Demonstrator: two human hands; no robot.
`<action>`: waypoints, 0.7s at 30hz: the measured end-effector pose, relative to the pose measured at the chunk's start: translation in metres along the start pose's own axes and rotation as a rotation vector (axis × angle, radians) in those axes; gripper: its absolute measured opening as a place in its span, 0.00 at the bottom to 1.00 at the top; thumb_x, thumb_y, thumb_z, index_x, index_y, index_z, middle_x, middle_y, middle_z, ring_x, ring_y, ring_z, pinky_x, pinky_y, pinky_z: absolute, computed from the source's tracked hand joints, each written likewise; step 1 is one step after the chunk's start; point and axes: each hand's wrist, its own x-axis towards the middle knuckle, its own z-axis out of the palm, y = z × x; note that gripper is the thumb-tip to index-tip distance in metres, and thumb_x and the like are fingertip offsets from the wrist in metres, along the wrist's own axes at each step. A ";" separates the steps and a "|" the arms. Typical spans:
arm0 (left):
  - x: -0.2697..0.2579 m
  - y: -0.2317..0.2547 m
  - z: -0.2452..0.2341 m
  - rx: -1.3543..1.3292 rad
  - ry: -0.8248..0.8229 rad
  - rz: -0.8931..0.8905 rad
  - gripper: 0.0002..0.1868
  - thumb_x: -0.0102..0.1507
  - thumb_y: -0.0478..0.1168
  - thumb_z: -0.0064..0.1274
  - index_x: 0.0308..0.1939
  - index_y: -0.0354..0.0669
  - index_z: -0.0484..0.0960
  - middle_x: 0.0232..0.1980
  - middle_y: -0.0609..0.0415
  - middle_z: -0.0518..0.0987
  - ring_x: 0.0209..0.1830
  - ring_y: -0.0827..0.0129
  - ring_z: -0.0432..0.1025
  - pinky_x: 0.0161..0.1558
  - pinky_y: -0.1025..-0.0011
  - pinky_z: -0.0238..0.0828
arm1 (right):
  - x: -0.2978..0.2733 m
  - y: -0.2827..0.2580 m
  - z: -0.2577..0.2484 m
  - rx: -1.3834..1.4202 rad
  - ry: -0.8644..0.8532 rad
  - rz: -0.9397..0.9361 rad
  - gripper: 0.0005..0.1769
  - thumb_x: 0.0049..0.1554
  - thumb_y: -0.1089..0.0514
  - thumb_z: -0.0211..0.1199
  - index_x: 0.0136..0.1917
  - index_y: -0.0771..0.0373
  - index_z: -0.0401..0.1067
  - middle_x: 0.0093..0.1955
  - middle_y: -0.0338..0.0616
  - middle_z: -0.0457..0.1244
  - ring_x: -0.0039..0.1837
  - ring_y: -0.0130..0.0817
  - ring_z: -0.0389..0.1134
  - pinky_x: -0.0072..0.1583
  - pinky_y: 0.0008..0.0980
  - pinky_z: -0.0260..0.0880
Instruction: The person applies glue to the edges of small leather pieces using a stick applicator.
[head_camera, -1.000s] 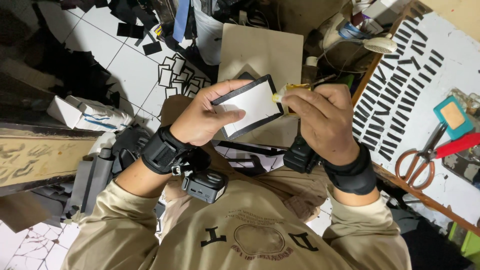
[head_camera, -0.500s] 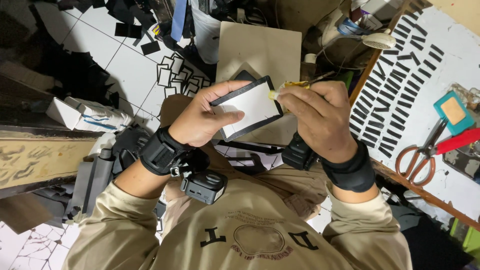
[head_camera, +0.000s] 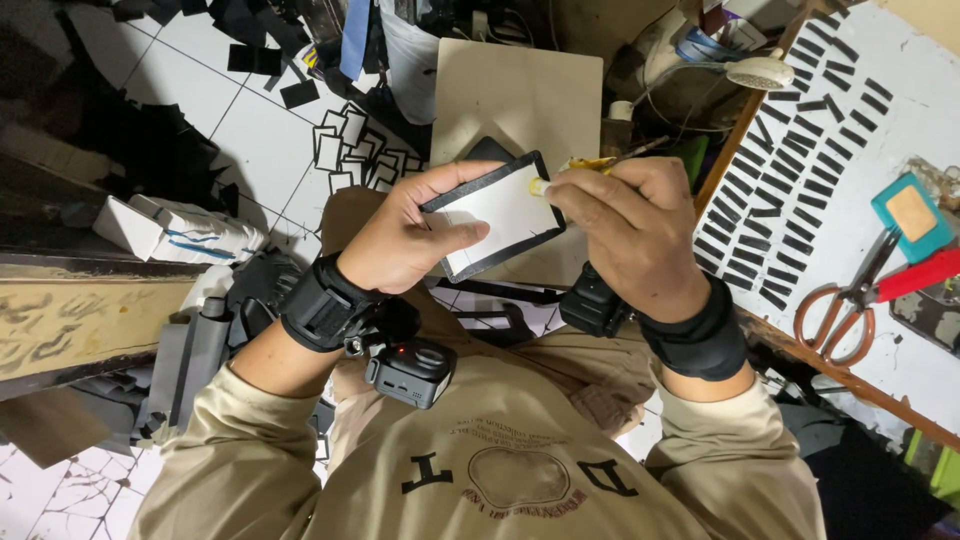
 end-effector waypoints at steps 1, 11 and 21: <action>0.000 0.001 -0.001 0.000 0.000 0.001 0.28 0.66 0.23 0.54 0.72 0.36 0.71 0.62 0.53 0.79 0.58 0.76 0.75 0.61 0.73 0.75 | -0.002 0.000 -0.002 -0.001 0.000 -0.001 0.12 0.60 0.69 0.70 0.57 0.61 0.80 0.59 0.32 0.70 0.54 0.35 0.61 0.60 0.35 0.60; -0.003 0.004 -0.005 -0.031 0.020 -0.005 0.29 0.66 0.23 0.55 0.72 0.37 0.71 0.63 0.53 0.79 0.59 0.74 0.75 0.62 0.72 0.75 | -0.003 0.006 0.004 -0.032 0.020 -0.007 0.09 0.60 0.69 0.70 0.55 0.62 0.80 0.58 0.32 0.70 0.54 0.35 0.61 0.59 0.35 0.60; -0.013 -0.001 -0.022 -0.095 0.102 0.050 0.27 0.67 0.25 0.57 0.70 0.37 0.73 0.62 0.56 0.79 0.60 0.76 0.73 0.63 0.73 0.71 | -0.028 0.014 -0.005 0.224 0.081 0.145 0.04 0.63 0.69 0.66 0.52 0.63 0.75 0.57 0.41 0.71 0.53 0.36 0.64 0.59 0.35 0.63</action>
